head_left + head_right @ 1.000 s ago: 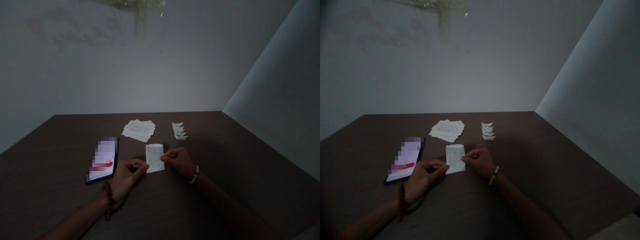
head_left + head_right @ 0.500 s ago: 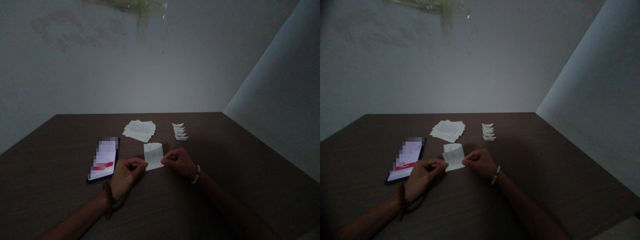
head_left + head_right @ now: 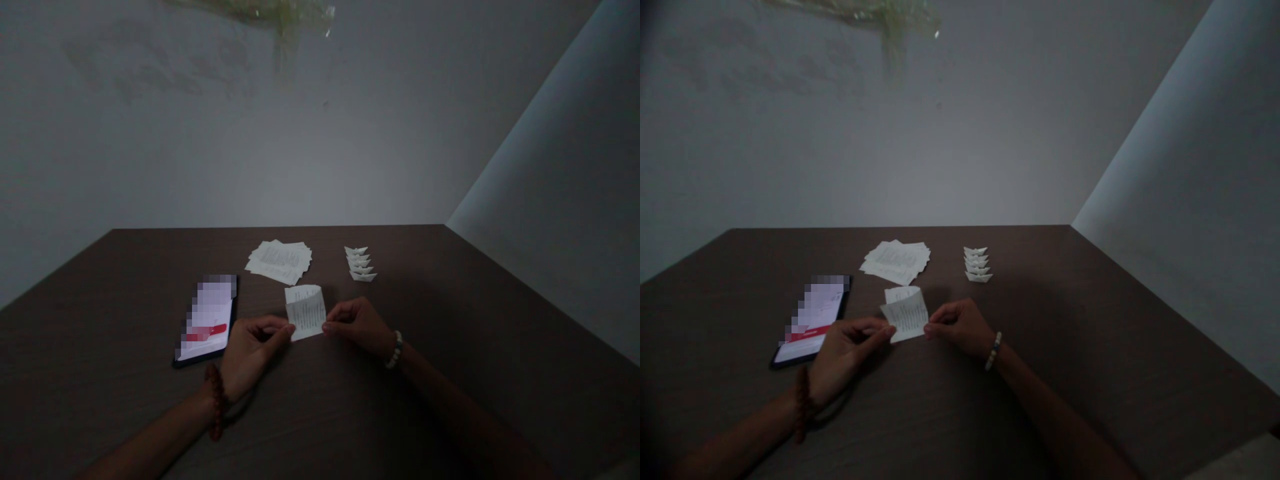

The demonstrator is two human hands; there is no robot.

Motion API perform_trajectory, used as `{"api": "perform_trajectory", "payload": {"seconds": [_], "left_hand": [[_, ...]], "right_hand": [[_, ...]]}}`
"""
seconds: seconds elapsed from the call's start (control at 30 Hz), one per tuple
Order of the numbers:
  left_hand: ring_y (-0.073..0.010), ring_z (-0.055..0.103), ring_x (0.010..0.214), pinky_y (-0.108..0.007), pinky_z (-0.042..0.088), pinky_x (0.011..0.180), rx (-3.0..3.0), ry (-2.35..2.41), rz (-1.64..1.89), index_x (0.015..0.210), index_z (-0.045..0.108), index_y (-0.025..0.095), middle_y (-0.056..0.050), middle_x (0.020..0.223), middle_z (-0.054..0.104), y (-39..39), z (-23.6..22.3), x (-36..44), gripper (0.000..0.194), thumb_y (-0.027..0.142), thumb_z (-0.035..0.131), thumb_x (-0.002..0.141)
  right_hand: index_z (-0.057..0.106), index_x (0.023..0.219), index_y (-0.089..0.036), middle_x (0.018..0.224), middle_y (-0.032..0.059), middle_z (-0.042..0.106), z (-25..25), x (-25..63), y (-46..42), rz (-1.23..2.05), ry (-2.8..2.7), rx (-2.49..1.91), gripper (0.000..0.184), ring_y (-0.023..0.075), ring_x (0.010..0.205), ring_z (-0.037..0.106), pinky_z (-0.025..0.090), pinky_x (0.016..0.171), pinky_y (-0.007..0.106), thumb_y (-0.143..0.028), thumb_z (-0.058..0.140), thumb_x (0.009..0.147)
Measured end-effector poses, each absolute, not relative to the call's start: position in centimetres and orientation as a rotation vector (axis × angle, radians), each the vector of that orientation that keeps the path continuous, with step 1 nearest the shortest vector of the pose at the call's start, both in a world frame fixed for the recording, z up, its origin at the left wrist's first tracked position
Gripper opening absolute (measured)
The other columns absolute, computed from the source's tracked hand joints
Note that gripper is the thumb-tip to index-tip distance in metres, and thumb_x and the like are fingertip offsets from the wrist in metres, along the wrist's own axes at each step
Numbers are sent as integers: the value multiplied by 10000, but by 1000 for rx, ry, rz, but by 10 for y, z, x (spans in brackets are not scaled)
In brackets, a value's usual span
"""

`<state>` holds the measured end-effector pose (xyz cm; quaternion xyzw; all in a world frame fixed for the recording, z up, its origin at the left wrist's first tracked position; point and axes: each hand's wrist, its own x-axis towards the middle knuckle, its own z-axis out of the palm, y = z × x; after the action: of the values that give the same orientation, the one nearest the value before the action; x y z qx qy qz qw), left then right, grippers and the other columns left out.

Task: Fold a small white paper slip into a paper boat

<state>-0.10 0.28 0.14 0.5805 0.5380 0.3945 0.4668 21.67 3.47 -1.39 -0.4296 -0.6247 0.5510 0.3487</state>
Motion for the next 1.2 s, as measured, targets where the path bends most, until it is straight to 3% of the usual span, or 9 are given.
{"api": "perform_trajectory", "payload": {"seconds": [0.1, 0.3, 0.57, 0.93, 1.2], "left_hand": [[-148, 550, 597, -222, 391, 519, 1413, 1321, 952, 686, 685, 127, -52, 663, 661, 3, 3, 0, 291, 412, 655, 731], [-142, 545, 593, -217, 386, 516, 1419, 1277, 945, 696, 687, 123, -49, 657, 655, 1, 4, 0, 294, 411, 650, 742], [-144, 548, 594, -216, 399, 517, 1502, 1264, 880, 718, 685, 129, -35, 647, 642, 1, 2, 0, 290, 416, 644, 747], [-174, 597, 686, -252, 437, 608, 1497, 1311, 923, 766, 684, 143, -44, 731, 680, 4, 3, -1, 281, 421, 647, 747], [-166, 607, 658, -248, 439, 597, 1449, 1360, 1037, 737, 691, 157, -30, 709, 689, 6, 4, -1, 243, 400, 675, 723]], "right_hand": [[702, 781, -142, 685, 24, 691, -14, 215, 34, 1400, -1598, -1140, 286, 84, 456, 529, 359, 383, 173, -411, 723, 687], [709, 761, -135, 657, 19, 671, -12, 210, 34, 1261, -1550, -1175, 249, 105, 524, 550, 383, 439, 190, -372, 723, 683], [695, 763, -114, 467, -50, 526, -9, 211, 36, 1364, -1458, -1180, 306, 35, 348, 329, 239, 340, 173, -408, 722, 681], [716, 706, -127, 648, 33, 687, -9, 209, 34, 1277, -1528, -1145, 208, 119, 560, 583, 428, 536, 226, -332, 736, 673], [714, 727, -130, 623, 21, 670, -11, 210, 35, 1313, -1586, -1135, 231, 115, 542, 573, 409, 492, 207, -358, 717, 695]]}}
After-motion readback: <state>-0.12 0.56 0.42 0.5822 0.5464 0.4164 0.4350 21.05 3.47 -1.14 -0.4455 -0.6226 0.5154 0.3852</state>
